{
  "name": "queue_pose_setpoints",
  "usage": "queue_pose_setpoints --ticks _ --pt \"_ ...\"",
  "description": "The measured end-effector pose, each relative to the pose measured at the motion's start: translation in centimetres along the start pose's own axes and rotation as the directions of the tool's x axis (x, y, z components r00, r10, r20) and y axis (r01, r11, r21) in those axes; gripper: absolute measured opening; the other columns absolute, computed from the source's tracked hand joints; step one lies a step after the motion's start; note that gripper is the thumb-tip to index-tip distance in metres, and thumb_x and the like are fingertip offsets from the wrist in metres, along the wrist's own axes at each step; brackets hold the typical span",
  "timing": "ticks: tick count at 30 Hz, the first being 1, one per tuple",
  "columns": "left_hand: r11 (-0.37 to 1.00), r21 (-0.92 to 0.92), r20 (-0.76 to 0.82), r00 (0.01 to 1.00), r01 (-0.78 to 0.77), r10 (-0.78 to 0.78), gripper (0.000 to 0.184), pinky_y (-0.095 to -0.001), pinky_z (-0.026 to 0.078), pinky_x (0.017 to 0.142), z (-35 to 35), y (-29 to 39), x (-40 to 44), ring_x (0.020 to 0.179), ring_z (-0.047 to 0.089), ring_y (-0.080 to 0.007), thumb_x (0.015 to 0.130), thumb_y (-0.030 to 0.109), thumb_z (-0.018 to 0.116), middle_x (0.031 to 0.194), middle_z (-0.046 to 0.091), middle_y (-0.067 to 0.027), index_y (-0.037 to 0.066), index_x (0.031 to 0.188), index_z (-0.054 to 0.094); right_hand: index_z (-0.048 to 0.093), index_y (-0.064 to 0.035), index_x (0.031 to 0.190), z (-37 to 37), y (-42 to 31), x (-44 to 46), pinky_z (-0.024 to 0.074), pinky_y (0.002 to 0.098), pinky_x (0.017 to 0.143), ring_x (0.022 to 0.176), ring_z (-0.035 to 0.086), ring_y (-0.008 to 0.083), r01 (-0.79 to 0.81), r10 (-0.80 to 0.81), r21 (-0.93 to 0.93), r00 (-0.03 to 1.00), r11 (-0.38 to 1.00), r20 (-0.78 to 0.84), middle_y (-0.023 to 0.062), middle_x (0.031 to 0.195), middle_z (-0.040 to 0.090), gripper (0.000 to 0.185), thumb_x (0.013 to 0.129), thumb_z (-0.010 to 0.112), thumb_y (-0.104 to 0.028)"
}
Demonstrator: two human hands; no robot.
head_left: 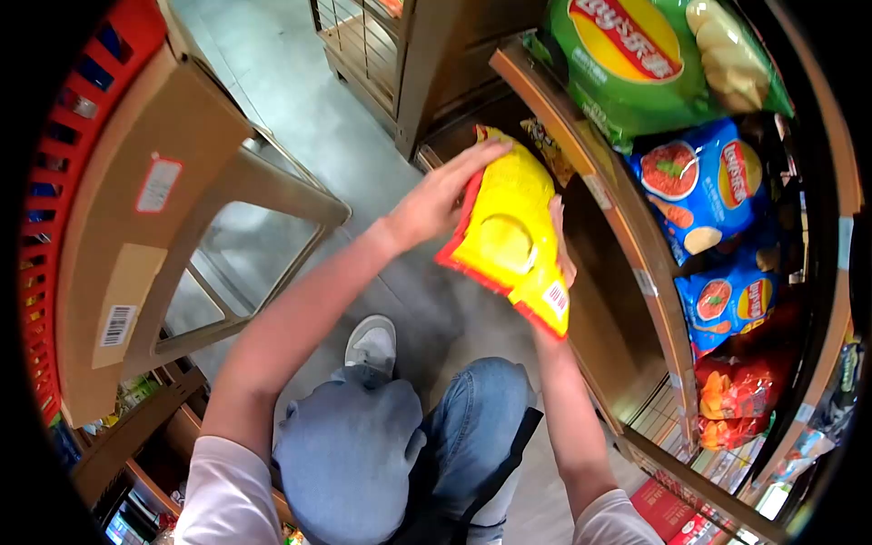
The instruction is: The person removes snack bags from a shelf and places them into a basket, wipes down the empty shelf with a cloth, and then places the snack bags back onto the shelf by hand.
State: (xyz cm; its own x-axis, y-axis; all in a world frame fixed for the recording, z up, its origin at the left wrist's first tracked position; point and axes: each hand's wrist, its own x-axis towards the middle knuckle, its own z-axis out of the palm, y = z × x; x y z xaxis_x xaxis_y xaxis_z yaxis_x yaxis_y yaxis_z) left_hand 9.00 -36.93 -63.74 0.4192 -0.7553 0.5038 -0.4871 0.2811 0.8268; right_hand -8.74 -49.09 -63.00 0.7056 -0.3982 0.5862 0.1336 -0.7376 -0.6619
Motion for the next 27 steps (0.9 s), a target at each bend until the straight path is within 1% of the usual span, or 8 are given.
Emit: queue_pose_setpoints --ticks 2,5,7,11,16,19,21,27 --pt "0.994 -0.054 0.026 0.995 0.099 -0.097 0.072 -0.0389 0.039 0.107 0.4 0.1 0.4 0.13 0.043 -0.0355 0.078 -0.007 0.06 0.141 0.043 -0.0179 0.01 0.143 0.034 0.048 0.0026 0.135 0.3 1.2 -0.1 0.0317 0.0438 0.111 0.131 0.044 0.0341 0.108 -0.109 -0.022 0.992 0.994 -0.07 0.0197 0.138 0.05 0.066 0.08 0.075 -0.022" --pt "0.992 0.022 0.064 0.99 0.123 -0.124 0.075 -0.0395 0.039 0.108 1.0 -0.4 0.9 0.131 0.042 -0.036 0.078 -0.008 0.059 0.142 0.042 -0.0179 0.01 0.145 0.029 0.06 -0.0043 0.118 0.1 1.8 -1.6 0.0465 0.0373 0.093 0.111 0.059 0.0256 -0.365 0.369 -0.107 0.93 0.925 0.011 0.0107 0.117 0.063 0.033 0.087 0.067 -0.011" --pt "0.984 0.028 0.092 0.98 0.176 -0.178 0.074 -0.0397 0.037 0.109 0.9 -1.4 0.6 0.132 0.04 -0.0361 0.08 -0.005 0.062 0.143 0.04 -0.0184 0.008 0.144 0.027 0.059 -0.0044 0.12 0.3 1.7 -0.7 0.0457 0.0368 0.095 0.112 0.058 0.0239 -0.517 0.523 -0.093 0.851 0.851 0.053 0.0108 0.118 0.063 0.037 0.085 0.069 -0.011" --pt "0.963 0.087 0.108 0.958 0.256 -0.265 0.07 -0.0413 0.038 0.106 0.4 -3.2 0.2 0.13 0.041 -0.0372 0.084 0.007 0.068 0.141 0.041 -0.0193 0.005 0.142 0.028 0.058 -0.0028 0.119 1.4 3.7 1.5 0.0474 0.0338 0.092 0.109 0.059 0.0179 -0.358 0.355 0.134 0.934 0.924 0.045 0.0085 0.117 0.063 0.037 0.084 0.07 -0.005" --pt "0.961 0.094 0.109 0.957 0.259 -0.269 0.07 -0.0393 0.042 0.1 0.2 -5.2 0.9 0.119 0.053 -0.0278 0.085 0.012 0.07 0.129 0.054 -0.0172 0.004 0.142 0.031 0.061 0.0008 0.113 2.0 5.8 4.9 0.0503 0.031 0.089 0.099 0.063 0.0142 -0.551 0.52 0.317 0.834 0.772 0.184 0.007 0.11 0.068 0.036 0.08 0.076 -0.003" --pt "0.956 0.092 0.153 0.945 0.279 -0.29 0.067 -0.0399 0.041 0.102 0.0 -5.8 1.9 0.121 0.052 -0.03 0.086 0.015 0.07 0.131 0.054 -0.0186 0.003 0.14 0.034 0.061 0.0004 0.115 0.7 5.1 7.2 0.0474 0.0317 0.092 0.104 0.062 0.015 -0.699 0.643 0.076 0.691 0.711 0.331 0.0087 0.113 0.067 0.042 0.081 0.077 -0.019" --pt "0.95 0.127 0.155 0.94 0.287 -0.304 0.065 -0.0399 0.041 0.102 0.2 -6.4 2.5 0.121 0.052 -0.0301 0.086 0.017 0.069 0.131 0.054 -0.0184 0.003 0.139 0.035 0.062 -0.0015 0.116 0.2 5.5 8.3 0.0455 0.0325 0.095 0.107 0.06 0.0162 -0.595 0.597 -0.108 0.747 0.797 0.294 0.009 0.116 0.066 0.047 0.081 0.078 -0.028" --pt "0.844 0.231 0.284 0.796 0.485 -0.535 0.062 -0.0379 0.04 0.103 0.2 -6.4 7.2 0.121 0.052 -0.0321 0.087 0.026 0.069 0.129 0.056 -0.0205 0.002 0.136 0.04 0.051 -0.0052 0.131 -0.1 12.1 9.6 0.0397 0.0336 0.1 0.117 0.051 0.0183 -0.563 0.545 0.058 0.818 0.825 0.183 0.0074 0.127 0.056 0.064 0.081 0.077 -0.036"
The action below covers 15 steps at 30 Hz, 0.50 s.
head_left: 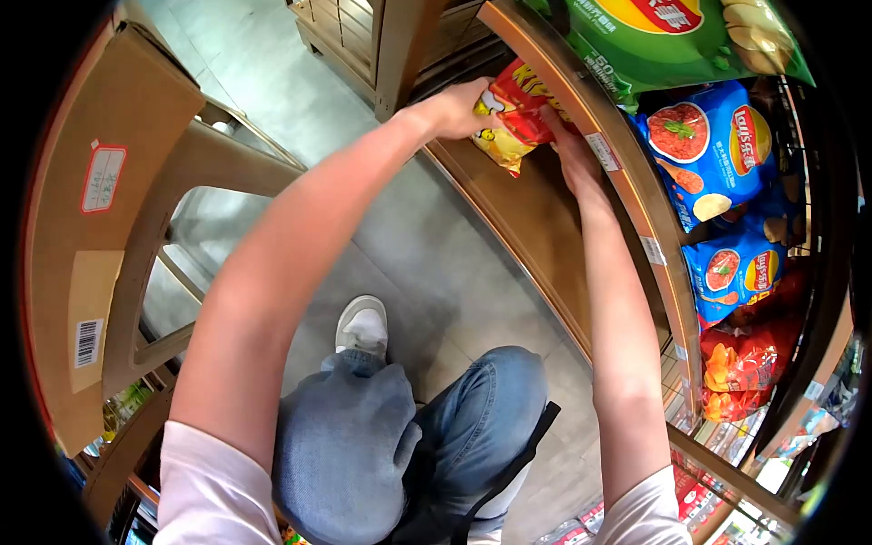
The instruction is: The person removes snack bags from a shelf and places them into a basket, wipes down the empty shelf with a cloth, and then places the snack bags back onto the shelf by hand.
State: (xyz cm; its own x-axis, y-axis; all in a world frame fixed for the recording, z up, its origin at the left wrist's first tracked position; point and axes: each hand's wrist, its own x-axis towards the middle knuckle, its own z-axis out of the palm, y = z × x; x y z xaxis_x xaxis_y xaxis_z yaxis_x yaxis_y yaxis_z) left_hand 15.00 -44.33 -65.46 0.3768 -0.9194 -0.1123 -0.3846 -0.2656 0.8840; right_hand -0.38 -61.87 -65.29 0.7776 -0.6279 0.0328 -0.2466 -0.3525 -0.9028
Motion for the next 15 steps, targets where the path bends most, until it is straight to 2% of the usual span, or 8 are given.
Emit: queue_pose_setpoints --ticks 2,3,6,8,12,13,15 --pt "0.999 0.048 -0.041 0.999 -0.014 0.016 0.061 -0.0389 0.04 0.103 0.4 -0.2 1.7 0.122 0.052 -0.0316 0.088 0.024 0.067 0.13 0.055 -0.0201 0.003 0.138 0.039 0.051 -0.0063 0.131 -0.3 0.6 0.4 0.0389 0.0345 0.101 0.116 0.051 0.0183 0.038 -0.044 -0.064 0.995 0.997 -0.088 0.0072 0.127 0.056 0.063 0.081 0.078 -0.034" --pt "1.0 0.008 -0.027 1.0 0.002 -0.002 0.062 -0.0386 0.038 0.104 0.6 0.2 2.0 0.123 0.05 -0.0316 0.089 0.022 0.065 0.13 0.055 -0.0197 0.002 0.14 0.037 0.052 -0.0067 0.131 -0.4 0.8 0.6 0.0388 0.0346 0.101 0.116 0.051 0.0182 0.072 -0.088 -0.128 0.989 0.989 -0.123 0.0071 0.127 0.055 0.062 0.081 0.078 -0.033" --pt "0.995 -0.089 -0.073 0.996 0.036 -0.043 0.061 -0.0373 0.037 0.106 1.8 1.0 1.6 0.125 0.049 -0.0316 0.089 0.019 0.064 0.132 0.054 -0.0192 0.003 0.141 0.035 0.051 -0.0065 0.131 -0.3 0.9 0.4 0.0394 0.0338 0.1 0.116 0.051 0.018 0.126 -0.127 -0.018 0.978 0.992 -0.163 0.0071 0.127 0.055 0.062 0.082 0.077 -0.033" --pt "0.993 -0.106 -0.066 0.996 0.05 -0.058 0.062 -0.0363 0.035 0.108 1.9 1.4 1.4 0.127 0.047 -0.0304 0.09 0.016 0.062 0.134 0.052 -0.019 0.002 0.142 0.033 0.051 -0.0047 0.131 -0.1 0.5 -0.2 0.0385 0.033 0.102 0.119 0.049 0.0189 0.033 -0.029 0.017 0.981 0.999 -0.189 0.0069 0.131 0.053 0.058 0.084 0.075 -0.03" --pt "0.976 -0.183 -0.127 0.987 -0.119 0.096 0.063 -0.0361 0.033 0.109 2.7 -0.2 1.8 0.13 0.044 -0.0293 0.089 0.012 0.061 0.137 0.048 -0.0192 -0.001 0.142 0.031 0.051 -0.0028 0.13 -0.6 0.5 -1.9 0.037 0.0332 0.104 0.123 0.048 0.0186 -0.063 0.085 0.149 0.986 0.987 -0.144 0.0079 0.135 0.051 0.056 0.087 0.073 -0.029" --pt "0.957 -0.22 -0.174 0.973 -0.189 0.152 0.064 -0.0361 0.033 0.11 3.0 -0.7 1.8 0.131 0.043 -0.0293 0.088 0.011 0.061 0.139 0.046 -0.0197 -0.002 0.142 0.03 0.05 -0.0033 0.131 -0.9 0.7 -2.5 0.0371 0.0343 0.104 0.121 0.049 0.0178 -0.058 0.084 0.451 0.996 0.89 -0.037 0.0073 0.133 0.053 0.054 0.088 0.072 -0.028" --pt "0.964 -0.169 -0.222 0.961 -0.205 0.165 0.066 -0.0363 0.032 0.111 3.8 -1.9 1.3 0.132 0.041 -0.0305 0.087 0.008 0.061 0.141 0.043 -0.0211 -0.002 0.143 0.029 0.05 -0.0037 0.131 -1.2 0.8 -4.0 0.0373 0.0354 0.104 0.12 0.05 0.017 -0.083 0.051 0.707 0.996 0.702 0.067 0.0067 0.131 0.055 0.053 0.088 0.071 -0.027"
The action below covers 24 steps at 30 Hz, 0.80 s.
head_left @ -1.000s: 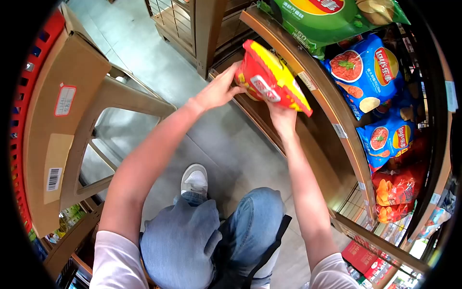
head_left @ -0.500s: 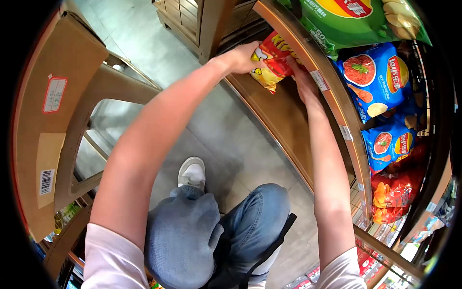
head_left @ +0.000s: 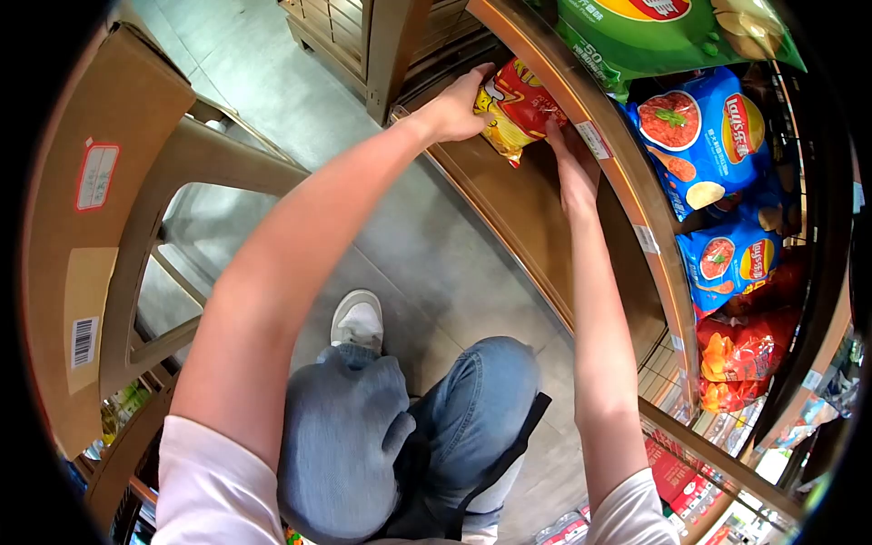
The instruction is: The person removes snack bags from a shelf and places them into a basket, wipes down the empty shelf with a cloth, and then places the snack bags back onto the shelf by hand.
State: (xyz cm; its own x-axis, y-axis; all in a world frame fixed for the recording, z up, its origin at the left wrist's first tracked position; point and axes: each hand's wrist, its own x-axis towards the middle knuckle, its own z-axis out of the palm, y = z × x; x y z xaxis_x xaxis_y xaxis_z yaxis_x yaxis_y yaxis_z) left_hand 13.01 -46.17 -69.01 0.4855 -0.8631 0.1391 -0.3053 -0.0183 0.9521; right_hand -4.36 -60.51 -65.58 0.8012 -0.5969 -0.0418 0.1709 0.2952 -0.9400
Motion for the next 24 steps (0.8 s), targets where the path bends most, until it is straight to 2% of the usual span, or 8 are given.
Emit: queue_pose_setpoints --ticks 2,4,6,8,15,19,22,24 --pt "0.998 0.051 -0.042 0.999 -0.025 0.027 0.068 -0.0364 0.031 0.111 -0.4 -0.1 -1.2 0.134 0.038 -0.0317 0.085 0.006 0.061 0.142 0.04 -0.0224 -0.003 0.143 0.027 0.05 -0.0003 0.129 1.7 -0.5 -2.1 0.0451 0.0359 0.098 0.112 0.057 0.0182 -0.106 -0.064 -0.48 0.944 0.871 -0.325 0.0106 0.12 0.06 0.05 0.09 0.068 -0.024" --pt "0.95 0.313 -0.111 0.993 0.002 0.034 0.067 -0.0376 0.032 0.111 -0.8 0.9 -3.5 0.133 0.037 -0.0354 0.083 0.002 0.06 0.14 0.039 -0.0254 -0.003 0.141 0.028 0.051 0.0022 0.127 1.7 0.1 -3.9 0.0503 0.0348 0.09 0.104 0.061 0.02 -0.184 -0.014 -0.416 0.903 0.891 -0.43 0.0127 0.114 0.062 0.045 0.091 0.066 -0.021" --pt "0.942 0.335 -0.108 0.994 0.02 0.017 0.064 -0.0387 0.033 0.111 -1.2 1.7 -4.9 0.132 0.037 -0.0372 0.083 0.003 0.06 0.136 0.041 -0.0256 -0.003 0.139 0.03 0.052 0.0046 0.124 2.2 0.7 -5.1 0.0556 0.0337 0.082 0.096 0.064 0.0217 -0.263 0.053 -0.343 0.855 0.902 -0.516 0.0148 0.108 0.063 0.04 0.093 0.063 -0.017" --pt "0.939 0.343 -0.149 0.988 0.017 0.036 0.048 -0.0417 0.039 0.105 -1.4 2.3 -6.4 0.124 0.043 -0.0405 0.085 0.005 0.058 0.125 0.048 -0.0253 -0.001 0.129 0.041 0.056 0.0079 0.115 3.2 0.8 -6.3 0.0573 0.0291 0.06 0.076 0.065 0.0188 -0.382 0.241 -0.157 0.799 0.911 -0.551 0.0151 0.098 0.063 0.027 0.094 0.057 -0.01" --pt "0.775 0.458 -0.183 0.9 0.435 -0.397 0.033 -0.0469 0.048 0.091 -4.4 10.1 -11.4 0.103 0.056 -0.0434 0.082 -0.006 0.051 0.115 0.054 -0.0252 -0.001 0.114 0.051 0.058 0.0042 0.108 9.5 -3.1 -10.3 0.0516 0.0281 0.048 0.056 0.057 0.0146 -0.612 0.432 -0.105 0.66 0.784 -0.615 0.0092 0.076 0.06 0.024 0.096 0.056 -0.016" --pt "0.667 0.501 -0.177 0.82 0.551 -0.544 0.032 -0.0493 0.049 0.088 -6.0 15.6 -14.0 0.1 0.059 -0.0435 0.082 -0.007 0.051 0.11 0.057 -0.0255 -0.001 0.113 0.053 0.056 0.002 0.095 13.8 -8.4 -13.9 0.0467 0.0279 0.043 0.048 0.052 0.0124 -0.646 0.475 -0.136 0.672 0.751 -0.568 0.0048 0.062 0.054 0.028 0.092 0.064 -0.024" --pt "0.58 0.607 -0.184 0.806 0.544 -0.563 0.021 -0.0412 0.056 0.08 -6.8 18.9 -16.3 0.091 0.066 -0.039 0.082 -0.005 0.053 0.099 0.065 -0.0224 -0.001 0.101 0.058 0.051 -0.002 0.082 16.7 -13.3 -16.5 0.0455 0.0284 0.042 0.046 0.05 0.0119 -0.667 0.477 -0.176 0.668 0.724 -0.572 0.0036 0.059 0.051 0.034 0.091 0.066 -0.031" --pt "0.495 0.515 -0.228 0.668 0.7 -0.708 0.017 -0.0421 0.056 0.079 -7.4 22.7 -17.9 0.09 0.066 -0.0404 0.089 0.006 0.052 0.095 0.067 -0.0262 -0.002 0.1 0.062 0.046 -0.0064 0.07 18.6 -16.7 -18.2 0.0458 0.0287 0.043 0.044 0.046 0.0109 -0.655 0.472 -0.173 0.679 0.736 -0.562 0.0017 0.056 0.046 0.039 0.092 0.064 -0.034"
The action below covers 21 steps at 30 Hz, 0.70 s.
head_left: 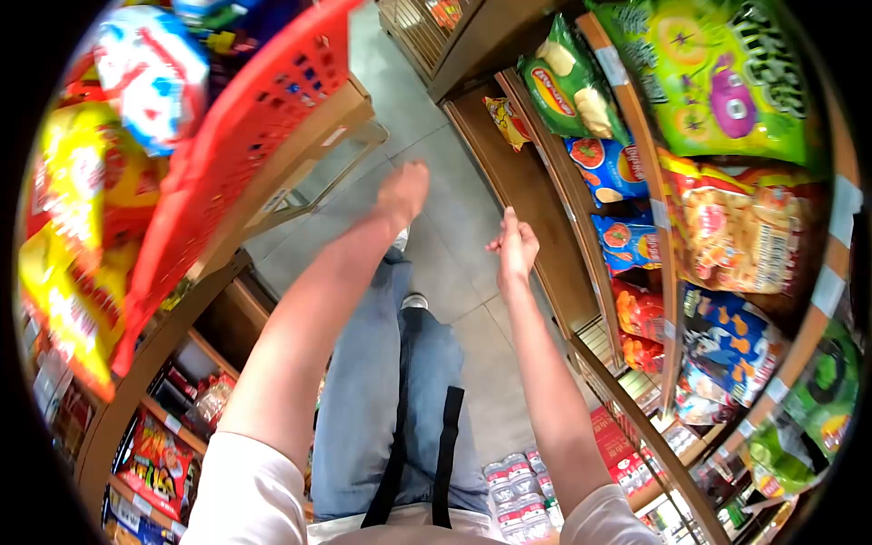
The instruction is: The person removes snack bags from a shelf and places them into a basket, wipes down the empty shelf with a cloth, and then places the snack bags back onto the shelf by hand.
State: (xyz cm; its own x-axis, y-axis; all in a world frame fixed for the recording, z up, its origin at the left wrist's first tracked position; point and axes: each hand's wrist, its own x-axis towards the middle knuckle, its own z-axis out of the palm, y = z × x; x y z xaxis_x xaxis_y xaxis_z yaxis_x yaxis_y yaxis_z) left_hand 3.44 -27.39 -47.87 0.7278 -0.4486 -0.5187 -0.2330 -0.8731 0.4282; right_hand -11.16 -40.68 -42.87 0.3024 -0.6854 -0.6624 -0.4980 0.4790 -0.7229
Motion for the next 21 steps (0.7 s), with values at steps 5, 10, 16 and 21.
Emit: queue_pose_setpoints --ticks 5,10,16,21 --pt "0.98 -0.195 0.138 0.99 0.03 -0.003 0.048 -0.0481 0.053 0.077 -6.2 2.5 -10.2 0.087 0.064 -0.0433 0.099 0.033 0.038 0.085 0.065 -0.0292 -0.003 0.085 0.068 0.042 -0.0094 0.064 -2.0 -3.9 -8.6 0.0463 0.0303 0.045 0.044 0.042 0.0091 0.02 -0.021 0.026 0.998 0.999 0.06 0.0001 0.054 0.041 0.042 0.094 0.061 -0.032" --pt "0.932 -0.36 0.176 0.984 0.05 0.016 0.062 -0.0476 0.052 0.074 -12.9 6.4 -22.0 0.075 0.064 -0.043 0.099 0.045 0.037 0.071 0.063 -0.0262 -0.001 0.07 0.068 0.031 -0.0122 0.06 -3.3 -9.6 -17.8 0.0385 0.0271 0.041 0.044 0.04 0.0075 0.134 -0.133 -0.007 0.986 0.991 0.102 -0.0022 0.054 0.036 0.042 0.09 0.062 -0.013" --pt "0.798 -0.602 -0.028 0.997 0.04 -0.071 0.061 -0.0462 0.045 0.063 -20.9 9.3 -33.6 0.062 0.059 -0.0419 0.1 0.041 0.042 0.063 0.055 -0.0278 -0.008 0.065 0.055 0.022 -0.0145 0.062 -5.7 -16.9 -27.3 0.0297 0.0249 0.036 0.041 0.035 0.0066 0.228 -0.251 0.116 0.935 0.967 0.251 -0.0042 0.057 0.029 0.046 0.085 0.057 0.005" --pt "0.746 -0.648 -0.219 0.976 -0.155 0.012 0.049 -0.034 0.042 0.055 -25.8 8.4 -37.8 0.052 0.046 -0.0146 0.102 0.034 0.04 0.055 0.05 -0.0078 -0.001 0.072 0.056 0.031 -0.0133 0.065 -7.6 -19.9 -32.5 0.0295 0.023 0.035 0.041 0.04 0.0048 0.249 -0.291 0.154 0.873 0.956 0.392 -0.0046 0.057 0.035 0.041 0.087 0.064 -0.002"
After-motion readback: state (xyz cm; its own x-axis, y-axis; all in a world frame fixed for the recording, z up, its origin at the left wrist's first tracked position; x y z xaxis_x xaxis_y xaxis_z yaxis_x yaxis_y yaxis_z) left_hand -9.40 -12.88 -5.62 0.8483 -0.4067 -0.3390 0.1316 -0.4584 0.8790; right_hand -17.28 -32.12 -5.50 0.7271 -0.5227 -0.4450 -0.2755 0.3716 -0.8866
